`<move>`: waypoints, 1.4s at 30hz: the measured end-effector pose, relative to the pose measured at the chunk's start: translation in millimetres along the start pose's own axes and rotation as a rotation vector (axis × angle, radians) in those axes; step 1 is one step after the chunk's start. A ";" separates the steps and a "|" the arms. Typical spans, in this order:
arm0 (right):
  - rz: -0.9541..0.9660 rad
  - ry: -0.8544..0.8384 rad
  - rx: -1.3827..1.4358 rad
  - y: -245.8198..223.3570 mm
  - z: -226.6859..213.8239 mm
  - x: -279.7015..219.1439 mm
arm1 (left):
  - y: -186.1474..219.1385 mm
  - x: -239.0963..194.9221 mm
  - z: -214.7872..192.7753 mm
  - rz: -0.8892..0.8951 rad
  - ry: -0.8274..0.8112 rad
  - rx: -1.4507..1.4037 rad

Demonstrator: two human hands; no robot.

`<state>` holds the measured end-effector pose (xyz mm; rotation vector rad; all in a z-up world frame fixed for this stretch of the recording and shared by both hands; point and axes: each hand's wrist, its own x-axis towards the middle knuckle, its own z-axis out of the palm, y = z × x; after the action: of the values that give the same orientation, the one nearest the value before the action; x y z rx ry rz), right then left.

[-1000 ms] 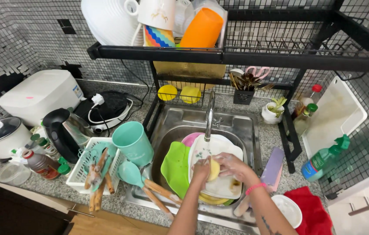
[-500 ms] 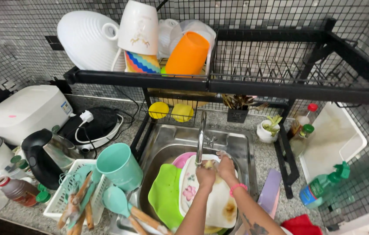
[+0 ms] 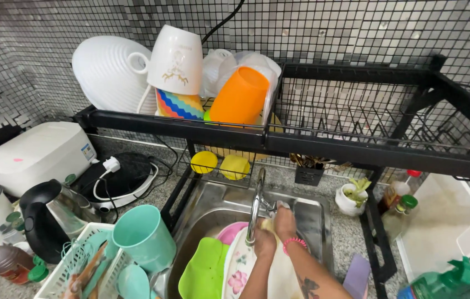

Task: The person washes a stack of dishes in a kitchen sink using a yellow sponge and running water. They scrub and rinse a white bowl, a white plate with a floral pattern, a green plate, and a pink plate, placing each item aside after cleaning.

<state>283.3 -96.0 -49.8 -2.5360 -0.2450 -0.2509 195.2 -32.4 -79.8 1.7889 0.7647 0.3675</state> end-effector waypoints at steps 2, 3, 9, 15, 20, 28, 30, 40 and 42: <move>-0.010 0.015 0.028 -14.4 -20.4 -11.1 | 36.3 -15.2 -18.6 -0.009 0.053 -0.007; -0.020 0.034 0.052 -21.5 -32.6 -14.8 | 56.8 -22.4 -26.6 -0.017 0.102 -0.019; 0.082 -0.134 0.146 -27.4 -48.4 -11.0 | 71.3 4.6 -14.2 0.358 0.079 0.057; 0.036 -0.030 0.340 68.5 76.2 50.4 | 95.3 -25.0 -34.5 0.373 0.061 0.070; 0.201 -0.079 0.328 64.0 7.3 -51.9 | 92.5 -70.4 -54.5 0.399 0.071 0.081; 0.638 -0.469 1.265 -17.8 -70.7 -179.4 | 51.1 -133.6 -96.1 0.197 0.010 -0.093; 0.672 -0.481 1.471 -12.3 -57.5 -191.5 | 31.0 -133.8 -101.9 0.308 -0.096 -0.193; 0.747 -0.261 1.250 -13.8 -54.8 -251.0 | 21.9 -178.5 -210.3 0.361 0.146 0.486; 0.548 0.060 1.043 16.7 -14.2 -248.9 | 34.4 -201.4 -230.6 0.180 -0.001 0.512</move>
<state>45.0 -147.6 -104.4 -1.4713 0.2885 0.0312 -79.4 -3.4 57.0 2.3481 0.7425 0.3052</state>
